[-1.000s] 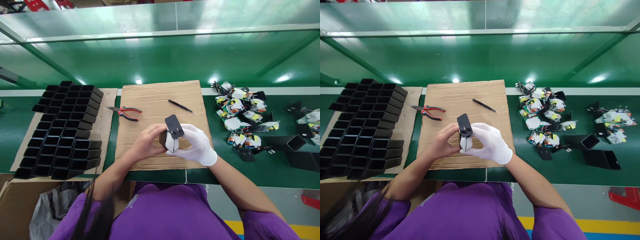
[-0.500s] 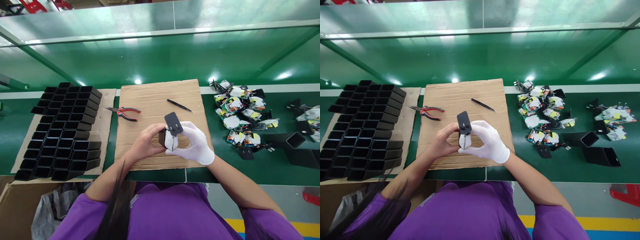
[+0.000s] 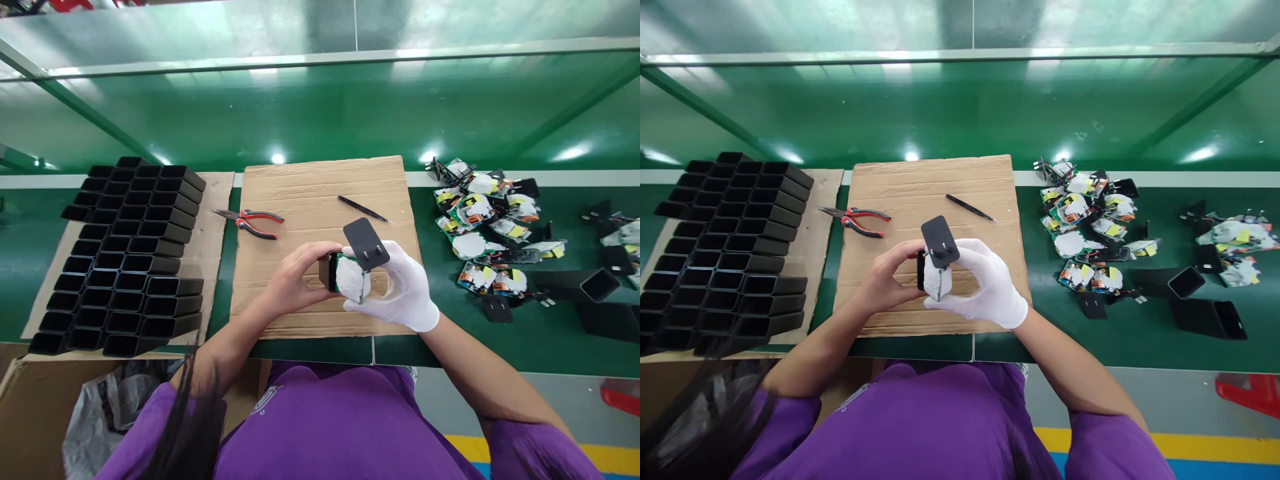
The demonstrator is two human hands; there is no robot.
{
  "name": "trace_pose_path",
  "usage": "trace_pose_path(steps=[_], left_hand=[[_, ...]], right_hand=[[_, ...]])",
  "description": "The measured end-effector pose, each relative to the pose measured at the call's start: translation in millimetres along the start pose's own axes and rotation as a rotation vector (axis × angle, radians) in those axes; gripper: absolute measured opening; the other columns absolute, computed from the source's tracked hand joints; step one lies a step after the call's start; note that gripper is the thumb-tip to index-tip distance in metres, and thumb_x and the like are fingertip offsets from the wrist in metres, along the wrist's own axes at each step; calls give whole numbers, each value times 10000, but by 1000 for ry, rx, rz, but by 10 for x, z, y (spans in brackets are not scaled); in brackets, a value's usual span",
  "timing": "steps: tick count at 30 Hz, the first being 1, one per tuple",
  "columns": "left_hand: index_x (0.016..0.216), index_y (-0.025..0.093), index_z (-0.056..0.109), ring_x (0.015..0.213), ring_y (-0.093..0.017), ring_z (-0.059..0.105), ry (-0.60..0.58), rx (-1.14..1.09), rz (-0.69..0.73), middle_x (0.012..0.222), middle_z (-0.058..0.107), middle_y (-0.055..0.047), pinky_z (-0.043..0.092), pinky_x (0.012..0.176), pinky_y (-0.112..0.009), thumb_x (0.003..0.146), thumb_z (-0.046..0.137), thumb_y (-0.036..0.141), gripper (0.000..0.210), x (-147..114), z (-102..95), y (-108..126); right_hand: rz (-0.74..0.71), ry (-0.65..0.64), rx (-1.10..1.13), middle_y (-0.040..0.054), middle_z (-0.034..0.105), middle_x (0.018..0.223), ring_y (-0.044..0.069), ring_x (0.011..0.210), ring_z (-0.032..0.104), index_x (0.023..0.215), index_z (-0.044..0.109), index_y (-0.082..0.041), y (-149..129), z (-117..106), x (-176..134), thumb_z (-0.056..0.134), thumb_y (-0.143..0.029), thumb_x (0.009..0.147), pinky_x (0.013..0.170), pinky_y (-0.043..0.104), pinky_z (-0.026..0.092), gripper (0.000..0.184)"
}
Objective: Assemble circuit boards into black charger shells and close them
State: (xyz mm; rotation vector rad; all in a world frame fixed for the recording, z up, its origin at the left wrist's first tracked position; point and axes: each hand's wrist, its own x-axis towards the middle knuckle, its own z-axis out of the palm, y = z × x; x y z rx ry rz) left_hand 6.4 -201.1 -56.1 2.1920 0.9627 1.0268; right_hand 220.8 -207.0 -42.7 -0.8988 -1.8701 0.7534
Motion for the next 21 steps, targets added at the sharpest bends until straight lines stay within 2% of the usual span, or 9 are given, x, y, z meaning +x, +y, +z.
trace_pose_path(steps=[3,7,12,21], left_hand=[[1303,220,525,1111,-235,674,19,-2,1,1220,685,-111,581,940,-373,781,767,256,577,-13,11,-7],[1313,218,519,1119,-240,669,14,1,5,1233,677,-116,576,946,-378,767,768,230,600,-30,10,-4],[1320,229,521,1110,-248,675,25,25,10,1223,684,-114,577,938,-385,747,783,219,630,-36,11,-6],[1302,218,531,1076,-240,686,25,45,9,1189,698,-108,586,916,-379,756,774,254,600,-33,20,-7]], right_hand=[[-51,-48,-55,59,713,1113,249,1016,707,1133,654,-265,-13,1,27,871,-387,681,881,386,609,516],[-88,-45,-49,51,712,1120,242,1032,703,1171,638,-279,-5,10,36,867,-345,695,894,381,607,532],[-40,-59,-65,55,699,1137,249,1027,707,1205,632,-286,11,23,20,870,-359,685,886,385,611,576],[-74,-34,-54,66,702,1132,250,1028,704,1222,619,-270,55,39,25,875,-368,681,878,383,609,607]])
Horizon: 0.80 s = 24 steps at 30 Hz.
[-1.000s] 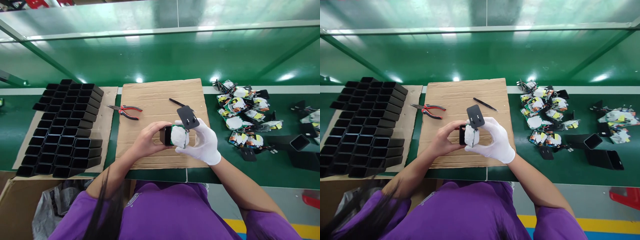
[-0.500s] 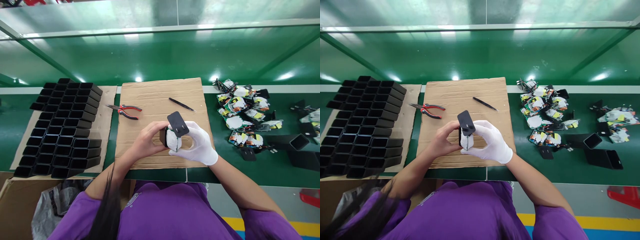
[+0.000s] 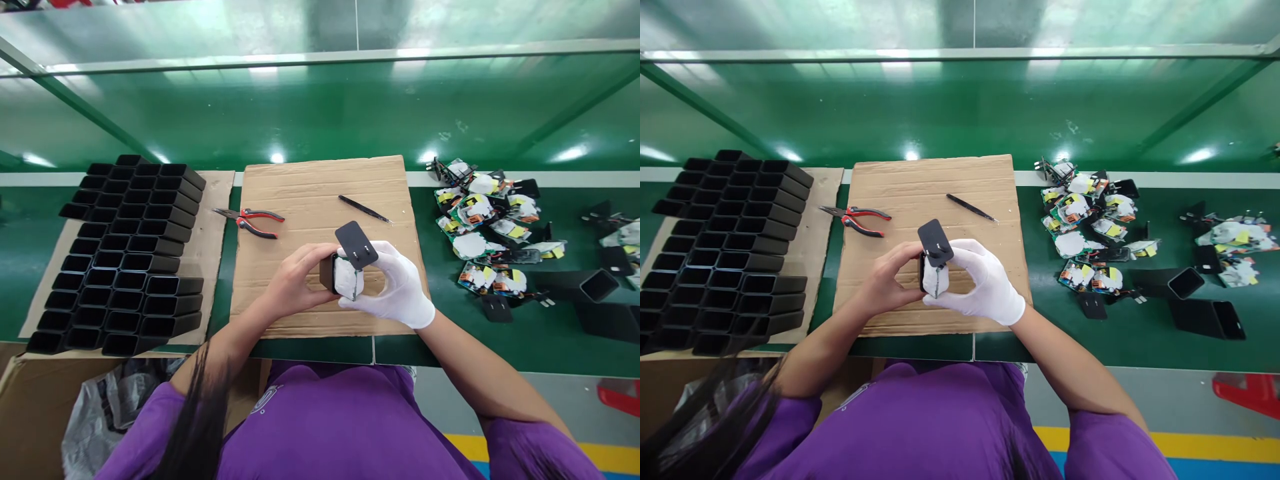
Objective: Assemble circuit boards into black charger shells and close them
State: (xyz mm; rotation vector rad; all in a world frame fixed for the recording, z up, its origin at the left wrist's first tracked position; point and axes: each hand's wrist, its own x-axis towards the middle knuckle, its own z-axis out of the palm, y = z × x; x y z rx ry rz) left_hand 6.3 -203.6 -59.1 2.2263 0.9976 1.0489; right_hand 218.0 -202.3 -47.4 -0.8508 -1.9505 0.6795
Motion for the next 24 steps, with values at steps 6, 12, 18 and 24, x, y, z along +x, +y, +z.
trace_pose_path(steps=[6,12,18,24], left_hand=[[1291,219,538,1051,-237,690,-19,25,-26,1180,699,-103,594,892,-375,753,773,267,589,5,-12,12],[1305,220,527,1079,-233,681,-3,21,-18,1195,696,-103,584,923,-372,774,747,221,575,8,-7,10],[1293,213,538,1080,-225,678,-20,8,-52,1198,696,-94,584,931,-363,776,740,217,555,0,-8,18],[1279,207,543,1073,-228,682,-36,24,-66,1196,696,-97,587,927,-366,781,736,239,534,-10,-11,8]], right_hand=[[4,5,-6,57,706,1134,248,1035,705,1250,607,-286,13,-3,-2,874,-376,679,891,384,602,637],[-23,43,-58,60,713,1098,247,1007,713,1218,601,-275,-2,21,5,852,-365,712,868,387,610,571],[-30,77,-33,69,709,1120,249,1021,706,1221,596,-260,21,45,-8,860,-368,705,877,396,606,590],[-16,35,-41,70,704,1140,250,1031,706,1233,590,-260,26,30,-15,859,-391,708,885,396,605,604]])
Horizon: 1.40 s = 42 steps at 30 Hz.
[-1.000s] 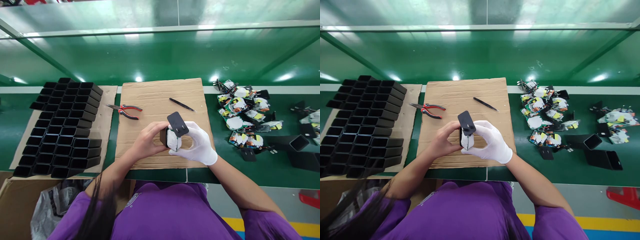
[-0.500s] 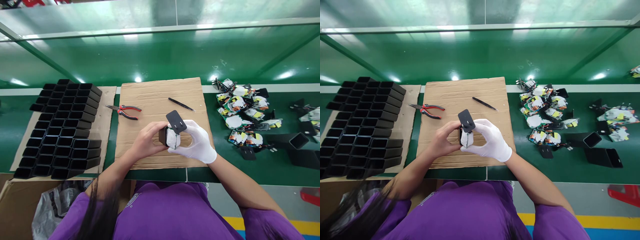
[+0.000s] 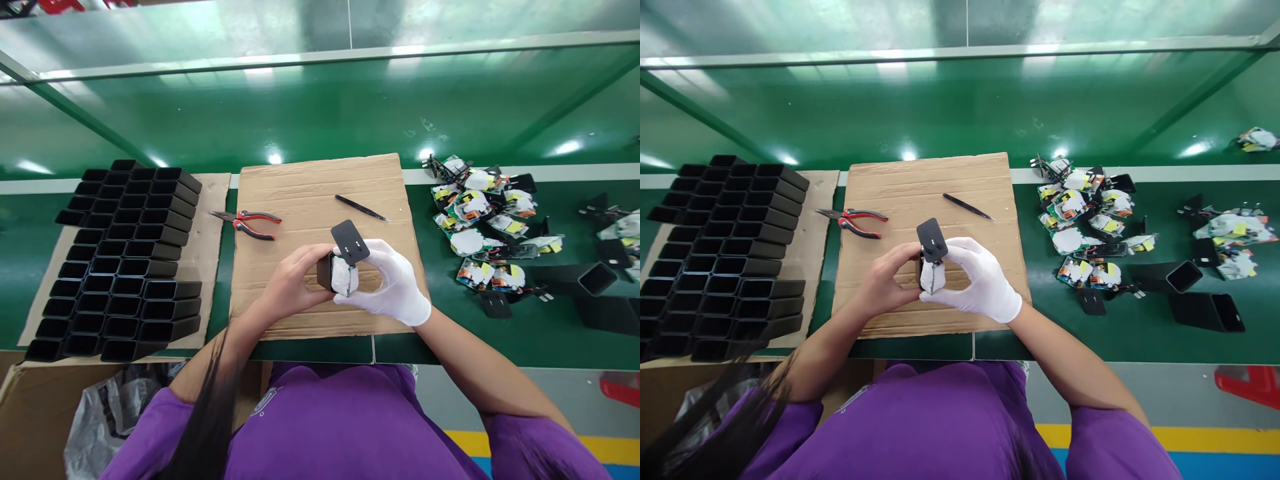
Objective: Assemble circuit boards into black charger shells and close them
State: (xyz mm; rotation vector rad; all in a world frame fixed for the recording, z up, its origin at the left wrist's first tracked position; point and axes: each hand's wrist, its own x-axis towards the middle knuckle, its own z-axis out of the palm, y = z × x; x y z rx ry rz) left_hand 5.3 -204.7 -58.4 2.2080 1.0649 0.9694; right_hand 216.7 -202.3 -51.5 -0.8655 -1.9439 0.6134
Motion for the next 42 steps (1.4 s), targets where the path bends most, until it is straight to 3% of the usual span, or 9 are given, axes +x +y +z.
trace_pose_path(steps=[15,32,42], left_hand=[[1300,205,530,1087,-230,678,-15,-27,17,1208,690,-104,580,938,-361,788,747,250,558,4,-3,-2],[1308,208,528,1089,-228,674,13,-1,46,1200,689,-106,576,931,-357,819,731,290,536,0,-16,-2],[1312,213,525,1093,-229,672,11,-11,65,1195,689,-105,572,935,-353,788,744,222,568,13,-27,12]], right_hand=[[-4,15,83,70,709,1116,253,1029,704,1219,589,-262,-3,2,17,857,-381,711,892,411,599,587],[-4,-1,23,68,713,1119,247,1021,706,1228,598,-266,-15,-7,14,875,-353,691,881,384,607,610],[8,-24,23,62,712,1126,243,1023,706,1229,605,-275,-12,-17,17,858,-395,707,872,383,612,592]])
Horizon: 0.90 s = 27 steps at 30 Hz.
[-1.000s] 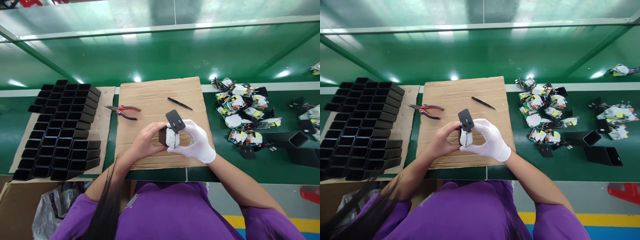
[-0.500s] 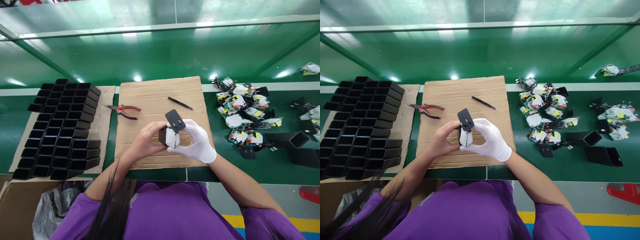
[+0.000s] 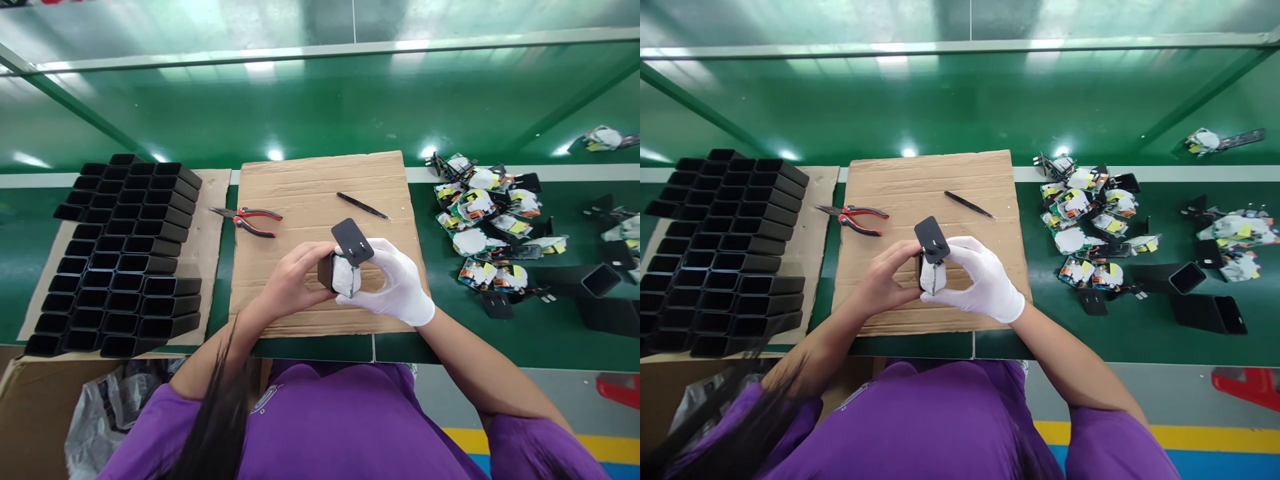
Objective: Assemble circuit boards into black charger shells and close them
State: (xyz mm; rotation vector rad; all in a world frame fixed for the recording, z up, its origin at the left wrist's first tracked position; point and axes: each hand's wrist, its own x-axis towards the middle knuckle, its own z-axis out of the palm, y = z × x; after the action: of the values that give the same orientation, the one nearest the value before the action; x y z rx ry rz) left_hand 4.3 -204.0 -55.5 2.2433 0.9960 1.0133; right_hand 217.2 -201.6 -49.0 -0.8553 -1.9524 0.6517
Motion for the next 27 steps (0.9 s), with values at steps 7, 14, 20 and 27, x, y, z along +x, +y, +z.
trace_pose_path(steps=[7,14,20,27], left_hand=[[1312,218,519,1088,-231,674,6,11,19,1194,690,-110,574,922,-360,777,739,198,579,3,-3,2],[1326,225,517,1105,-242,672,14,23,13,1210,690,-108,570,939,-368,760,743,193,610,1,3,2],[1302,217,536,1096,-254,678,23,61,-43,1207,694,-110,582,928,-387,738,759,212,607,-39,47,-59],[1274,198,564,1039,-225,698,32,-46,-185,1194,702,-100,604,889,-348,728,826,379,632,-8,75,-60]], right_hand=[[11,-20,13,58,705,1132,232,1028,700,1229,617,-270,-5,-11,-1,871,-404,688,876,358,606,612],[-17,-9,31,66,701,1142,255,1064,685,1278,572,-296,21,4,2,857,-376,709,896,405,592,641],[-19,-46,41,68,692,1212,274,1161,644,1280,553,-296,64,36,23,824,-334,750,1004,492,530,596],[319,-236,500,144,495,1479,300,1326,531,1465,380,-263,191,95,19,846,-518,671,1031,473,514,956]])
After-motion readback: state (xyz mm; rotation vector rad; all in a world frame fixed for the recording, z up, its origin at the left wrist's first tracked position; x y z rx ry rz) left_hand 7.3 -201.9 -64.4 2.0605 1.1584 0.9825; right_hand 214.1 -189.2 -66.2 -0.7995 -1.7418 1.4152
